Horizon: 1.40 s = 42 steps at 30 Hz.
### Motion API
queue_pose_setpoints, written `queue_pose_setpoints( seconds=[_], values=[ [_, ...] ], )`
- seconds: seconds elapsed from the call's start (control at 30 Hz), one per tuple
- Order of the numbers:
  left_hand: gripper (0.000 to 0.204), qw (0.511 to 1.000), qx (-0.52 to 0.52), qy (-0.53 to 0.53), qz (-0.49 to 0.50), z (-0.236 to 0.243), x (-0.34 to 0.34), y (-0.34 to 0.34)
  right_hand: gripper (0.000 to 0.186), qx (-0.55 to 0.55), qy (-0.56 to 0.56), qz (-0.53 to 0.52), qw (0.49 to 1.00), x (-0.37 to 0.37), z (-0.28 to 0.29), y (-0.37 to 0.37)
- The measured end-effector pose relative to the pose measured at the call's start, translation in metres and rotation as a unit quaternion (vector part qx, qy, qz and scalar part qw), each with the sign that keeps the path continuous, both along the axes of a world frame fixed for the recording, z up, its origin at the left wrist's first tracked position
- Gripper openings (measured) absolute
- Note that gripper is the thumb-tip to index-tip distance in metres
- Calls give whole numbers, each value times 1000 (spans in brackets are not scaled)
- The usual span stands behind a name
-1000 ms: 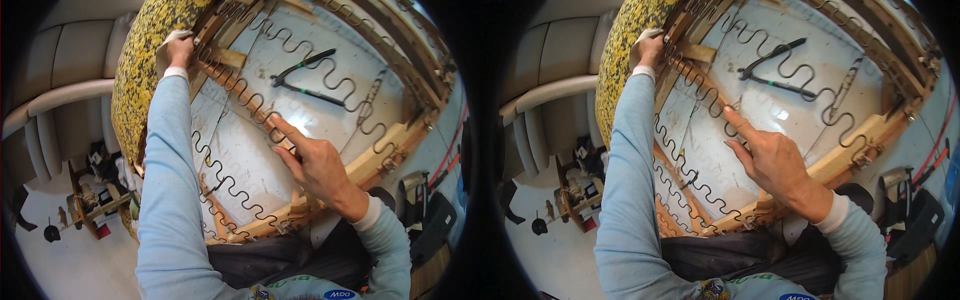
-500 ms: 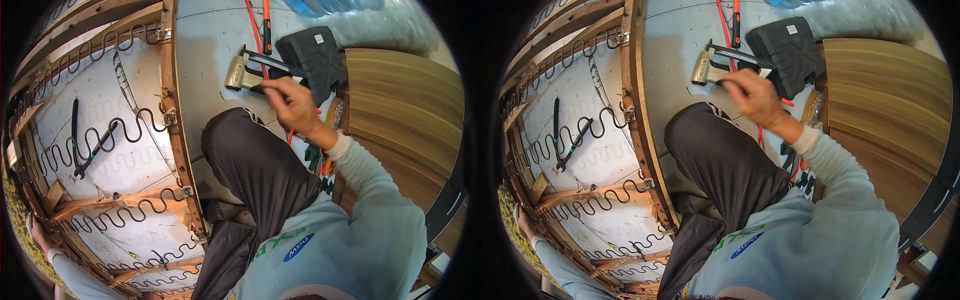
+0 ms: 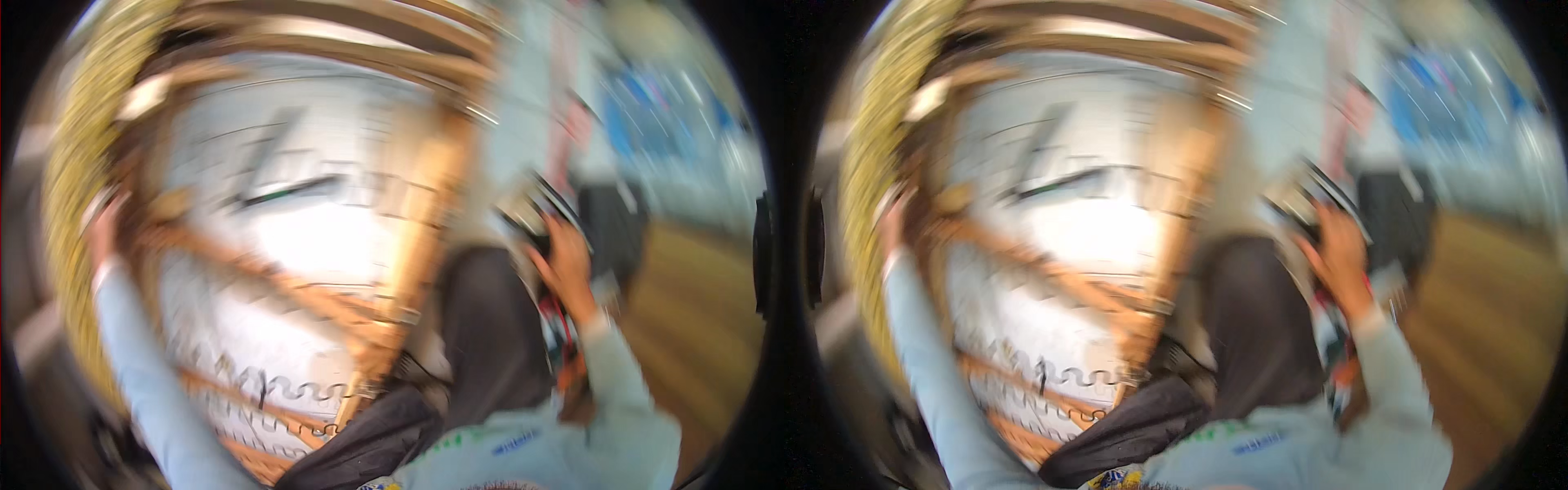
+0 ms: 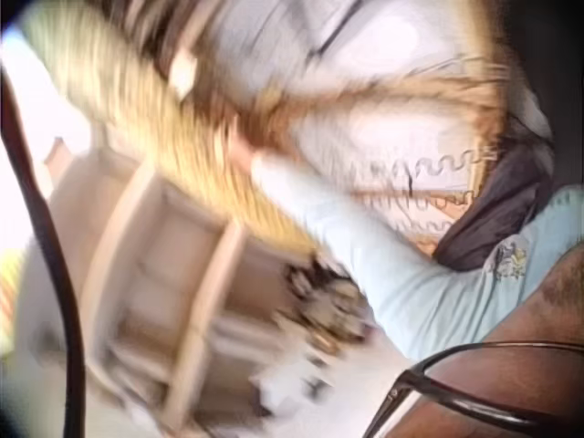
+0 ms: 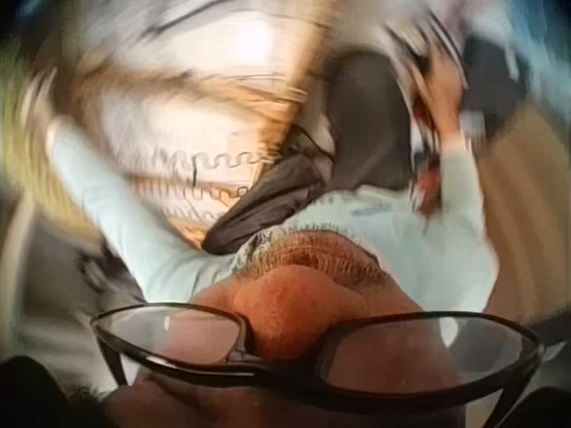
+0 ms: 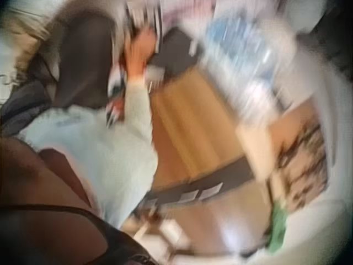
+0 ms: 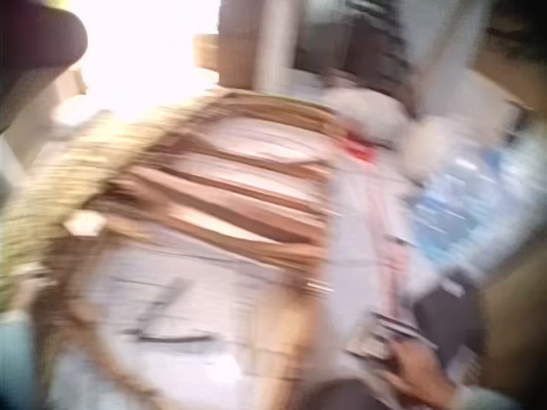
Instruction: Attaching fabric support straps to a wooden furniture frame over metal springs using a staple gun and pliers.
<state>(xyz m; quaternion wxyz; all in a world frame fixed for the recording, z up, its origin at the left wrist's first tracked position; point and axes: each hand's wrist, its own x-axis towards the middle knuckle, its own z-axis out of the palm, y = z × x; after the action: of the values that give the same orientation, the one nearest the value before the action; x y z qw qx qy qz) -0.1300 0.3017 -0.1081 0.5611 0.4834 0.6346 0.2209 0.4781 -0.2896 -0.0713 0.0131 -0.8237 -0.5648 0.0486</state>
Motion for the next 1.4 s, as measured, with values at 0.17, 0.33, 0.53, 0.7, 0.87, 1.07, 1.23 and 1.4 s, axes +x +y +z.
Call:
queue_pose_setpoints(
  seconds=[0.17,0.33,0.53,0.7,0.87,1.07,1.23,1.4],
  values=[
    [39,873,224,433,24,27,7,0,78,-82,142,-83,983,-3,-2,47],
    [43,894,102,432,56,29,10,-1,62,66,143,-51,986,9,90,114],
    [39,885,89,452,75,40,18,-11,25,144,508,-21,849,-114,209,289],
    [36,899,88,425,56,39,11,-11,24,-49,625,171,760,-261,197,409],
    [37,899,118,417,64,27,3,-6,25,-59,415,348,838,-354,129,505],
    [40,909,151,386,49,15,-8,2,23,-86,427,361,825,-388,94,550],
    [38,916,151,370,25,17,-12,5,27,-114,398,364,835,-393,79,547],
    [40,915,156,371,35,8,-13,10,27,-113,410,332,842,-398,70,542]
  ],
)
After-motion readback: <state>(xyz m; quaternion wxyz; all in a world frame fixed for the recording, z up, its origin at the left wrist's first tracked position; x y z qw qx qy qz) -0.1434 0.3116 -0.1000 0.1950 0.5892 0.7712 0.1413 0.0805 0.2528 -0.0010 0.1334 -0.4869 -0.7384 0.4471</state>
